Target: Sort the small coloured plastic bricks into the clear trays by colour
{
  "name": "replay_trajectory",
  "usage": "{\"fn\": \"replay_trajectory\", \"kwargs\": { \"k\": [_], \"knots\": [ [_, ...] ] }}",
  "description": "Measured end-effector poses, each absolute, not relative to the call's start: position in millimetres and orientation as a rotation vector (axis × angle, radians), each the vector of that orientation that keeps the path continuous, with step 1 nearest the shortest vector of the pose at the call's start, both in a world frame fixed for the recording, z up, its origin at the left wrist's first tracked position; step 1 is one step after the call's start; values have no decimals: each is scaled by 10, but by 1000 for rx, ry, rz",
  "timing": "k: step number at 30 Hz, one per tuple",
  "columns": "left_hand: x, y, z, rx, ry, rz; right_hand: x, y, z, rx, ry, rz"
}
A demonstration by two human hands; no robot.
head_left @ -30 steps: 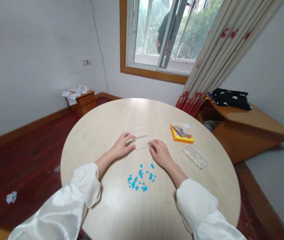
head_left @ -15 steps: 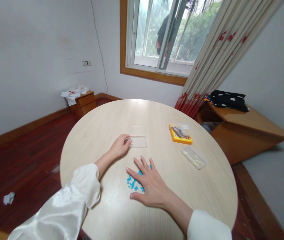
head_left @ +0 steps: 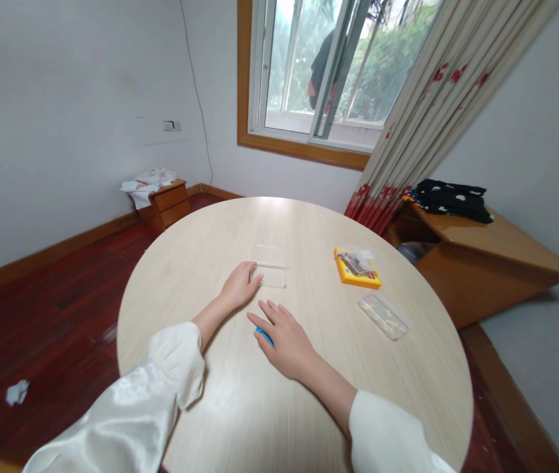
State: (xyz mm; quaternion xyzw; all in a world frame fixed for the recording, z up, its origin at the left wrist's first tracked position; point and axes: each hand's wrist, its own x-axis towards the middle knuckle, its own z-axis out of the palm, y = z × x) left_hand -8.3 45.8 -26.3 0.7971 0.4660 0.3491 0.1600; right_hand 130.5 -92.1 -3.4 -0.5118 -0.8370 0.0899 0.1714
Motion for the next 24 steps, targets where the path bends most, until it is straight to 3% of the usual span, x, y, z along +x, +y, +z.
{"fn": "replay_trajectory", "kwargs": {
  "k": [12,17,24],
  "knots": [
    [184,945,-293,2220,1508,1016,1626,115,-195,-1427,-2230,182],
    [206,1057,-324,2203,1487,1026,1727,283,-192,-1212,-1921,501],
    [185,1128,-311,2213,1402,1022,1894,427,-170,-1017,-987,1090]
  ]
}}
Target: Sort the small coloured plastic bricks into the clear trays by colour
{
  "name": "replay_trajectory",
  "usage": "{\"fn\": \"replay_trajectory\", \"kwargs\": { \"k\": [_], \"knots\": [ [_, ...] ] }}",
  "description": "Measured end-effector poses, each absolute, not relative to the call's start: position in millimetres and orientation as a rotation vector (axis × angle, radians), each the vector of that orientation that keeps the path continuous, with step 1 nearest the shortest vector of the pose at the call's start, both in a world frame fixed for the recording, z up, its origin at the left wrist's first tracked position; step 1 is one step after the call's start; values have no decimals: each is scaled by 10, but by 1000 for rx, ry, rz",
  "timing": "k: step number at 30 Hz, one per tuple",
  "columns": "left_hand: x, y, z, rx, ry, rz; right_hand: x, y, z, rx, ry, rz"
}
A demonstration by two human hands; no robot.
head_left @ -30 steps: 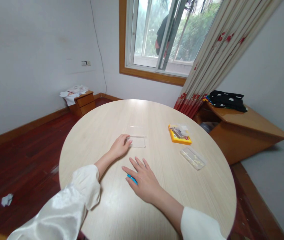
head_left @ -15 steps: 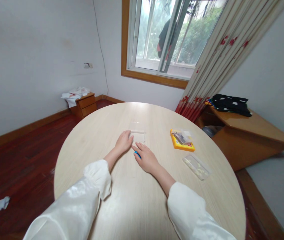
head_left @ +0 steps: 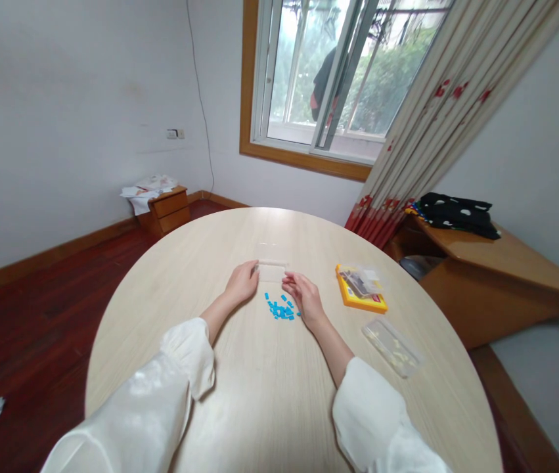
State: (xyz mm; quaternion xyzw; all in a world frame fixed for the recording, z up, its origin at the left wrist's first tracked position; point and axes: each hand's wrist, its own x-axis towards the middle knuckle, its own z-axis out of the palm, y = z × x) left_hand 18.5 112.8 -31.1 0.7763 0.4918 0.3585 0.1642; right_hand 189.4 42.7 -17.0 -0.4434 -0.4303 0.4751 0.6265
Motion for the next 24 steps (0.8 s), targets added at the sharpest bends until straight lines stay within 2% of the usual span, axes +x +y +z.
{"fn": "replay_trajectory", "kwargs": {
  "k": [6,11,17,24],
  "knots": [
    [191,1090,-292,2173,1261,1072,1923,428,-133,-983,-879,1085],
    [129,1025,-181,2083,1281,1198,2080,382,-108,-1253,-1303,840],
    [-33,953,-125,2125,1027,1017,2165,370,-91,-1291,-1471,851],
    [57,877,-220,2092,963,969,2115,388,-129,-1322,-1384,802]
  ]
}}
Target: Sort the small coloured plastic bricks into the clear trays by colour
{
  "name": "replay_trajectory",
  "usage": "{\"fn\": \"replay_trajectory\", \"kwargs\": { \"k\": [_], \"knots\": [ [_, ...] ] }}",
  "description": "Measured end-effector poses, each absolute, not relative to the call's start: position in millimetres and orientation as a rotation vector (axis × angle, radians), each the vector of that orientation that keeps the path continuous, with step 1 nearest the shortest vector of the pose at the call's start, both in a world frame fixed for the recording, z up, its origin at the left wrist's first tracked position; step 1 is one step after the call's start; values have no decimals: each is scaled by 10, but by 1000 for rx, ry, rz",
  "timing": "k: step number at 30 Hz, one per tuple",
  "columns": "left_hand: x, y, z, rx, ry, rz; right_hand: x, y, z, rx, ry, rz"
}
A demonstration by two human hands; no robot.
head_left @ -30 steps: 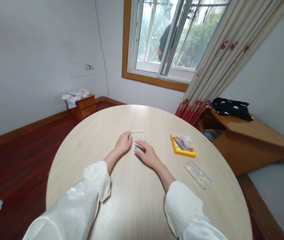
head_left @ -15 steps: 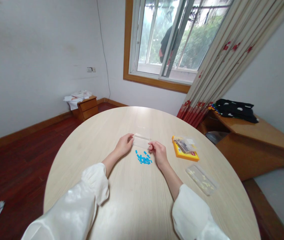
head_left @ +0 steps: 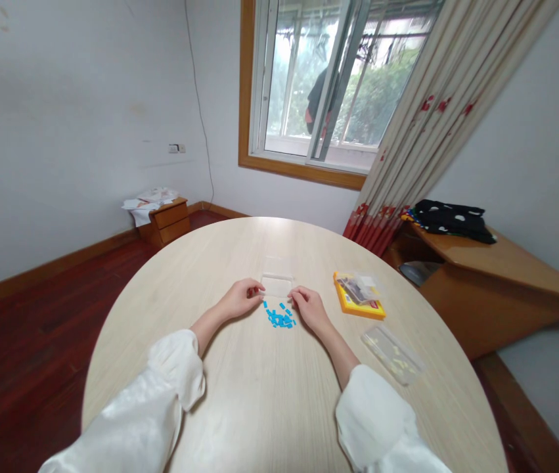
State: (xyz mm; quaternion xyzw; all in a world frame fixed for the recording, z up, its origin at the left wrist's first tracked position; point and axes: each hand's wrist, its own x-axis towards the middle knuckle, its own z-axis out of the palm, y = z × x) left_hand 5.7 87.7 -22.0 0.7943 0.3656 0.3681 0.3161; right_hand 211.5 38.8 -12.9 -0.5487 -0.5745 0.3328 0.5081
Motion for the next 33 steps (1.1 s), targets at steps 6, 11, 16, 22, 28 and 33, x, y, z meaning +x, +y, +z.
{"fn": "replay_trajectory", "kwargs": {
  "k": [6,11,16,22,28,33],
  "knots": [
    [99,820,-171,2113,961,998,2114,364,-108,-1329,-1251,722],
    [81,798,-115,2063,949,1005,2070,346,-105,-1346,-1227,676],
    [63,763,-143,2244,978,969,2051,262,-80,-1418,-1306,551],
    [33,632,-77,2512,1030,877,1998,133,-26,-1670,-1561,389],
    [48,599,-25,2619,1031,713,1967,148,-71,-1794,-1769,294],
    [61,619,-59,2575,1000,724,1977,152,-101,-1613,-1794,359]
  ]
}}
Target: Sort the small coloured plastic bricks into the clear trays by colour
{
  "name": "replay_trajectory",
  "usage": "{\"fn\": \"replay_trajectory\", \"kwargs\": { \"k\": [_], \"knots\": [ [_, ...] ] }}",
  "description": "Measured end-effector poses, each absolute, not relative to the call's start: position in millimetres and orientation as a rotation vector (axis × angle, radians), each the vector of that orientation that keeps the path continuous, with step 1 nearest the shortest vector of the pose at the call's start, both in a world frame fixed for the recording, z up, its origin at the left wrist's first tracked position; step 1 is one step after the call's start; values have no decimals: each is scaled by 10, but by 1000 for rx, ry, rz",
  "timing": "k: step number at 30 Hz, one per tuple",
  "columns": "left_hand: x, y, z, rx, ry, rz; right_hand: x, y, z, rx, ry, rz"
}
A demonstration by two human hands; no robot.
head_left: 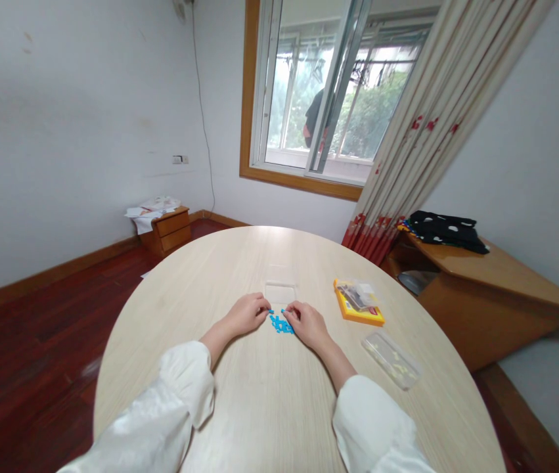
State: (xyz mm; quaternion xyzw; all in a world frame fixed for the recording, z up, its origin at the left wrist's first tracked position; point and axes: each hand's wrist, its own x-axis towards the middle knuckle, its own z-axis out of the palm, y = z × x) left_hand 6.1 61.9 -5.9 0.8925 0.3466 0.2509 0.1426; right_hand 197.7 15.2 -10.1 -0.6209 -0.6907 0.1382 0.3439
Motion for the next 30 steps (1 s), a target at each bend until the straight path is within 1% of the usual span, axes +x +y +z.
{"fn": "replay_trajectory", "kwargs": {
  "k": [3,5,9,11,20,30],
  "knots": [
    [68,624,-93,2510,975,764,1991,175,-102,-1417,-1618,535],
    [83,639,-110,2338,963,865,2021,212,-107,-1326,-1403,635],
    [140,719,-108,1492,973,1159,2109,311,-146,-1298,-1119,649],
    [170,773,-91,1269,949,1187,2137,352,-172,-1288,-1036,668],
    [221,882,-57,997,817,1005,2150,407,-208,-1252,-892,773],
    [190,865,-80,892,773,995,2154,366,-160,-1230,-878,758]
  ]
}}
